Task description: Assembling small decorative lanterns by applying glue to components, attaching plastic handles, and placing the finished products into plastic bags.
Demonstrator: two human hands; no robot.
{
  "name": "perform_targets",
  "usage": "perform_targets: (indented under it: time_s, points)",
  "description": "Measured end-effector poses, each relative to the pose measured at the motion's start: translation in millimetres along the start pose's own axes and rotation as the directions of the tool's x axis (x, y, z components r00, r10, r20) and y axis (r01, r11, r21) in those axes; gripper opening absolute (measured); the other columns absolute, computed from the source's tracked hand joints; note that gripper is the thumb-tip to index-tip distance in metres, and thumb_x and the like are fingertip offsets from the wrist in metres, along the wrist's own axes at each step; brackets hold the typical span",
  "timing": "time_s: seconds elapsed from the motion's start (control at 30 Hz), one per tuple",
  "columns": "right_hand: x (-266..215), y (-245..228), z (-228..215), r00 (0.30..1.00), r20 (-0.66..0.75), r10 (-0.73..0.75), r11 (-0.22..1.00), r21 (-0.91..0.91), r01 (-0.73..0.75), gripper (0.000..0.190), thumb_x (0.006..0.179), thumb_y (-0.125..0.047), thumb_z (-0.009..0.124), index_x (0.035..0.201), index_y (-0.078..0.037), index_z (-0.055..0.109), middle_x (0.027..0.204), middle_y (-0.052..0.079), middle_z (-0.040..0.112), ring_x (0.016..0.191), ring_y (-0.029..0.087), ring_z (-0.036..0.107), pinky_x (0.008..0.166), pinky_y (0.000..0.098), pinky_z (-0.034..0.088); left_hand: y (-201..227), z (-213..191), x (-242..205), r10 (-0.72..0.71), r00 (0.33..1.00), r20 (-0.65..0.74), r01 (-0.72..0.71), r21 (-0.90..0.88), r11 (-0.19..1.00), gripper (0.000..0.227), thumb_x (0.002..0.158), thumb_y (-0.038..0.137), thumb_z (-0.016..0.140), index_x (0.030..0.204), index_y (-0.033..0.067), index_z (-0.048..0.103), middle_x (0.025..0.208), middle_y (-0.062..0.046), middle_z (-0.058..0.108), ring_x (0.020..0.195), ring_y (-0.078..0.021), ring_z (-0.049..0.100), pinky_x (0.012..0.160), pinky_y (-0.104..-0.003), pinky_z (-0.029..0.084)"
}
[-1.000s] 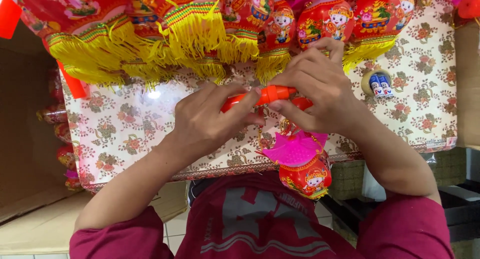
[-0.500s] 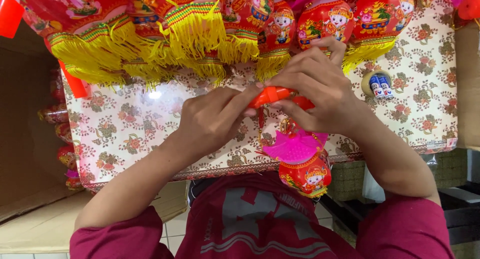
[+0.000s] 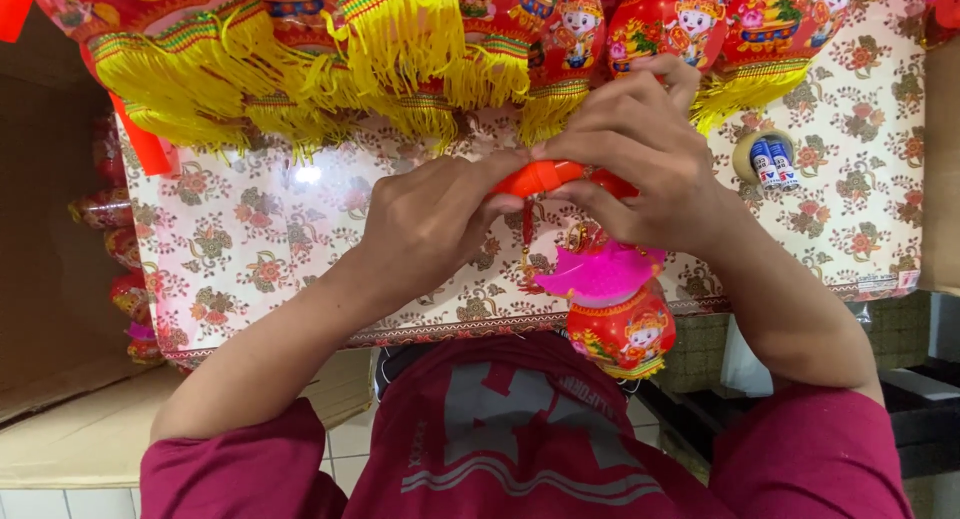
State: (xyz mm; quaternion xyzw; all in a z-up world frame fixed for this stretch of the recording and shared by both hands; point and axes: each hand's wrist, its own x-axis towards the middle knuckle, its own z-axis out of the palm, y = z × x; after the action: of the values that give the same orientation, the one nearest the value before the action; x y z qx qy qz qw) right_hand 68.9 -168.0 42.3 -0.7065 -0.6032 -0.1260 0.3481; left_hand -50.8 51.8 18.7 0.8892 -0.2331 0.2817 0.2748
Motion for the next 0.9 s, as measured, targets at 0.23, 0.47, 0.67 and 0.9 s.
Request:
perform_targets:
  time_s: [0.23, 0.47, 0.67, 0.9]
  points:
    - [0.8, -0.3, -1.6, 0.999, -0.043, 0.025, 1.000, 0.015, -0.025, 0.021, 0.099, -0.022, 0.078, 0.109, -0.004, 0.077, 0.098, 0.010, 0.069, 0.096, 0.029, 0.060, 0.104, 0.0498, 0.028, -1.4, -7.1, 3.2, 0.019, 0.999, -0.051, -0.014, 0.102, 0.995, 0.039, 0.097, 0.026, 0.088, 0.126, 0.0092, 0.069, 0.104, -0.013, 0.069, 0.084, -0.0225, 0.070, 0.069, -0.032, 0.057]
    - [-3.4, 3.5, 1.6, 0.997, -0.074, 0.034, 0.999, 0.031, -0.032, 0.013, 0.097, -0.010, 0.080, 0.109, -0.006, 0.077, 0.098, 0.010, 0.069, 0.094, 0.027, 0.061, 0.104, 0.0512, 0.029, 1.0, -11.2, 8.0, 0.038, 0.994, -0.101, -0.032, 0.055, 0.998, 0.030, 0.109, 0.022, 0.059, 0.121, -0.0042, 0.068, 0.102, -0.015, 0.078, 0.077, -0.0274, 0.069, 0.069, -0.039, 0.056]
    - [-0.5, 1.8, -1.7, 0.999, -0.045, 0.018, 1.000, 0.026, -0.017, 0.015, 0.099, -0.001, 0.077, 0.109, -0.011, 0.076, 0.104, 0.007, 0.069, 0.096, 0.028, 0.063, 0.103, 0.0525, 0.027, -4.8, -0.6, -2.0, -0.117, 0.993, 0.037, 0.118, -0.044, 0.992, 0.058, 0.092, 0.057, 0.067, 0.122, 0.0070, 0.064, 0.113, -0.003, 0.078, 0.083, -0.0148, 0.077, 0.064, -0.032, 0.054]
    - [-8.3, 12.2, -1.5, 0.995, -0.101, 0.025, 0.999, 0.030, -0.022, 0.020, 0.093, 0.007, 0.079, 0.104, -0.010, 0.076, 0.106, 0.011, 0.071, 0.099, 0.027, 0.062, 0.108, 0.0489, 0.025, 1.3, -0.7, 5.6, -0.124, 0.992, 0.001, 0.124, -0.086, 0.989, 0.044, 0.113, 0.025, 0.039, 0.096, -0.0007, 0.070, 0.078, -0.013, 0.069, 0.067, -0.0262, 0.066, 0.059, -0.038, 0.049]
